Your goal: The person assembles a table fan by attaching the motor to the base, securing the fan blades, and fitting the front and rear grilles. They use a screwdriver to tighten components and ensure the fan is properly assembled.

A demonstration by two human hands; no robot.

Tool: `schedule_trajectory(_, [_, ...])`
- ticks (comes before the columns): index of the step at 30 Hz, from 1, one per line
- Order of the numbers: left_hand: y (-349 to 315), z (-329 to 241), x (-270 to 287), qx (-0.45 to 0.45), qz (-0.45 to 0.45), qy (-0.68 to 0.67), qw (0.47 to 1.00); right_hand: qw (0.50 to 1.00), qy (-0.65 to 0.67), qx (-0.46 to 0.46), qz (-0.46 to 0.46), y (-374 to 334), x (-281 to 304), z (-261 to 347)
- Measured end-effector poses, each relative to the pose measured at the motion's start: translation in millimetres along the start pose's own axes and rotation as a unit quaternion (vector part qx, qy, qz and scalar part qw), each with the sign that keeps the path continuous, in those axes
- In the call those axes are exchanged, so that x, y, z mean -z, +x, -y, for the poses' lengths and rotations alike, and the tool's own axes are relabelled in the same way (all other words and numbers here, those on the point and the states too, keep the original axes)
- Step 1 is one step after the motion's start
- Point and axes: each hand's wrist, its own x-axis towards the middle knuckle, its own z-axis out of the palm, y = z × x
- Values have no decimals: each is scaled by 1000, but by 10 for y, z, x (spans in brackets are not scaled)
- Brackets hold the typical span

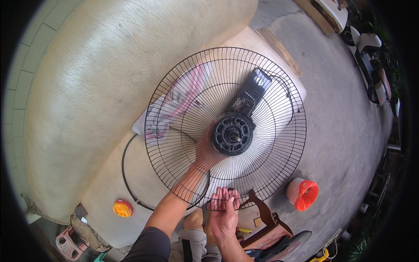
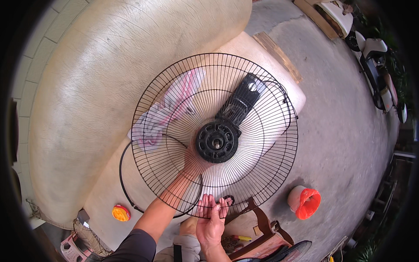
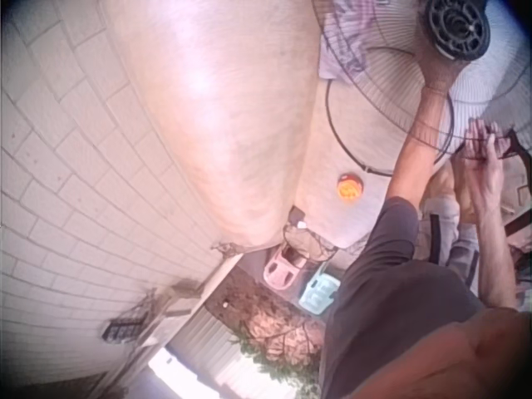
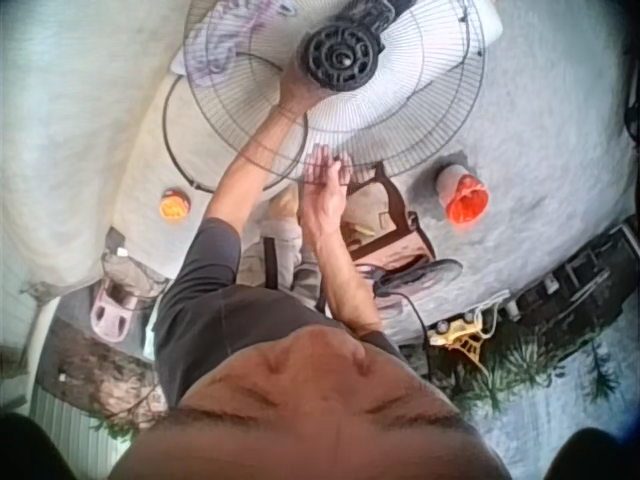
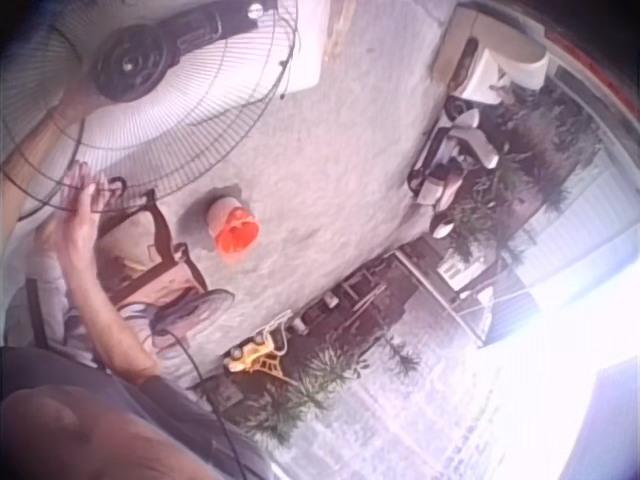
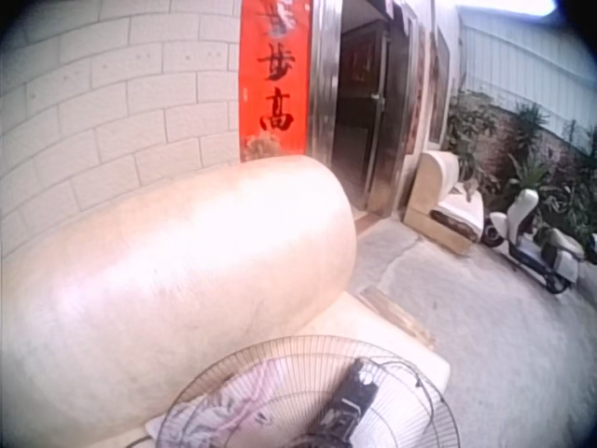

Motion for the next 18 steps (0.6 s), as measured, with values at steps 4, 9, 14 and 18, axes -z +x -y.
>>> schedule_trajectory(4, [4, 55, -74, 5, 0, -91, 996, 999, -30, -28, 22, -30, 1, -119])
schedule_trajectory(9, [-24, 63, -55, 2, 13, -122, 992, 990, -126, -61, 18, -146, -35, -264])
schedule_trajectory(14, [-22, 23, 32, 45, 37, -218, 974, 973, -186, -99, 95, -193, 204, -193])
schedule_trajectory(18, [59, -57, 157, 11, 45, -93, 995, 968, -208, -60, 124, -70, 363, -2])
